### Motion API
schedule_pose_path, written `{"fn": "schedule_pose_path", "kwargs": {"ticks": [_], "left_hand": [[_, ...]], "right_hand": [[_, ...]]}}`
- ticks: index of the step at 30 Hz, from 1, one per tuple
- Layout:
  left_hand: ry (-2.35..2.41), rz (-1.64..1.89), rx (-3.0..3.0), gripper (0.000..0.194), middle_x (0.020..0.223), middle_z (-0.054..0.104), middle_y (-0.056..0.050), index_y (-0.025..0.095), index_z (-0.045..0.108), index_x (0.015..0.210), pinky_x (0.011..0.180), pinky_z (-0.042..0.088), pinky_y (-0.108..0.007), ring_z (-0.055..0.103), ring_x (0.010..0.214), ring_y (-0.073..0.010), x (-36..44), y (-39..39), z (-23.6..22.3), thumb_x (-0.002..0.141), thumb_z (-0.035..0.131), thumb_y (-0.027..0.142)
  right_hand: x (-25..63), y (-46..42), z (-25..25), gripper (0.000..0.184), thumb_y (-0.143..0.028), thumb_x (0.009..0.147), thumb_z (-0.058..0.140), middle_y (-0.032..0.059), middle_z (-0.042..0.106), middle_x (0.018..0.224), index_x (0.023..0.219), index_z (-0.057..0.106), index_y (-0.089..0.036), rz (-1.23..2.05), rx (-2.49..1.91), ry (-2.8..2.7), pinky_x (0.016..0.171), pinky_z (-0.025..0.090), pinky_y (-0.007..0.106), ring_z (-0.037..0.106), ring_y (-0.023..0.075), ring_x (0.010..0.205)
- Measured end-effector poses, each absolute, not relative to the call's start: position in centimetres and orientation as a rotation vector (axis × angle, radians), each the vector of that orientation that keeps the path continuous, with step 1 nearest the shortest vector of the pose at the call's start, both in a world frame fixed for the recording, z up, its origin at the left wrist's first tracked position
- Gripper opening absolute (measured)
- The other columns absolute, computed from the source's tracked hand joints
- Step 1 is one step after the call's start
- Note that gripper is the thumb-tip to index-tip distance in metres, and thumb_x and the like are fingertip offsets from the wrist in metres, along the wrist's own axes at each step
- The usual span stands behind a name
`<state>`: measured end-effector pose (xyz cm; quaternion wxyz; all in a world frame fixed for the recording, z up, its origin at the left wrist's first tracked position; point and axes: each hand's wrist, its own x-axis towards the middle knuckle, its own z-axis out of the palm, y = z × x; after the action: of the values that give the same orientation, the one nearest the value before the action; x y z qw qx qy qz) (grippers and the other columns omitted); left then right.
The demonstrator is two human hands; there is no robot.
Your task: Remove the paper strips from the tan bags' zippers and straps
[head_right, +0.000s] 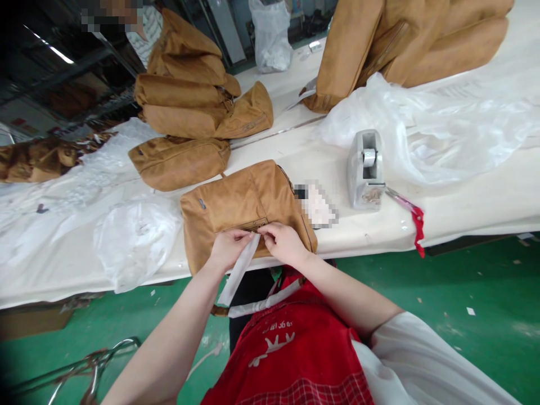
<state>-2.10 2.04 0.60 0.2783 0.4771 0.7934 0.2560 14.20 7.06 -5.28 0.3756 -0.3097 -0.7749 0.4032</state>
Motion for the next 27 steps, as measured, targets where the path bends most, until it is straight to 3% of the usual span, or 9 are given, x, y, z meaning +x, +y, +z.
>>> {"fn": "schedule_pose_path", "kwargs": {"ticks": [6, 14, 20, 24, 27], "left_hand": [[2.130, 0.767, 1.182, 0.021, 0.080, 0.076, -0.003, 0.019, 0.075, 0.081, 0.068, 0.052, -0.026, 0.069, 0.077, -0.0191, -2.3, 2.3, -0.7, 0.075, 0.064, 0.036], [2.167, 0.869, 1.140, 0.028, 0.081, 0.076, -0.006, 0.018, 0.075, 0.084, 0.068, 0.053, -0.028, 0.070, 0.077, -0.0205, -1.4, 3.2, -1.8, 0.077, 0.061, 0.041], [2.122, 0.842, 1.202, 0.027, 0.081, 0.076, -0.005, 0.018, 0.074, 0.082, 0.069, 0.052, -0.027, 0.069, 0.075, -0.0192, -1.4, 3.3, -1.6, 0.079, 0.059, 0.041], [2.054, 0.771, 1.277, 0.024, 0.079, 0.075, -0.005, 0.020, 0.072, 0.076, 0.072, 0.052, -0.027, 0.069, 0.076, -0.0199, -2.1, 2.6, -0.8, 0.073, 0.065, 0.042], [1.970, 0.746, 1.289, 0.024, 0.083, 0.075, -0.004, 0.020, 0.072, 0.082, 0.070, 0.052, -0.027, 0.069, 0.076, -0.0192, -2.7, 1.9, -0.6, 0.070, 0.069, 0.039]], "right_hand": [[14.2, 7.2, -4.7, 0.025, -0.006, 0.079, 0.054, 0.0035, 0.067, 0.094, 0.090, 0.071, -0.021, 0.961, -0.753, -2.087, 0.081, 0.049, 0.028, 0.063, 0.0154, 0.085], [14.2, 6.6, -4.9, 0.019, -0.013, 0.081, 0.053, 0.0033, 0.066, 0.089, 0.095, 0.064, -0.020, 1.024, -0.953, -1.783, 0.060, 0.048, 0.022, 0.061, 0.0136, 0.077], [14.1, 6.8, -4.6, 0.019, -0.015, 0.082, 0.052, 0.0032, 0.070, 0.091, 0.095, 0.065, -0.019, 1.060, -1.004, -1.810, 0.063, 0.049, 0.023, 0.064, 0.0141, 0.079], [14.1, 6.8, -4.4, 0.017, -0.015, 0.082, 0.053, 0.0031, 0.070, 0.088, 0.092, 0.066, -0.019, 1.050, -1.005, -1.842, 0.067, 0.049, 0.024, 0.064, 0.0141, 0.077], [13.9, 6.8, -4.5, 0.014, -0.018, 0.082, 0.057, 0.0025, 0.070, 0.083, 0.093, 0.066, -0.019, 1.053, -0.982, -1.855, 0.066, 0.049, 0.024, 0.064, 0.0139, 0.074]]}}
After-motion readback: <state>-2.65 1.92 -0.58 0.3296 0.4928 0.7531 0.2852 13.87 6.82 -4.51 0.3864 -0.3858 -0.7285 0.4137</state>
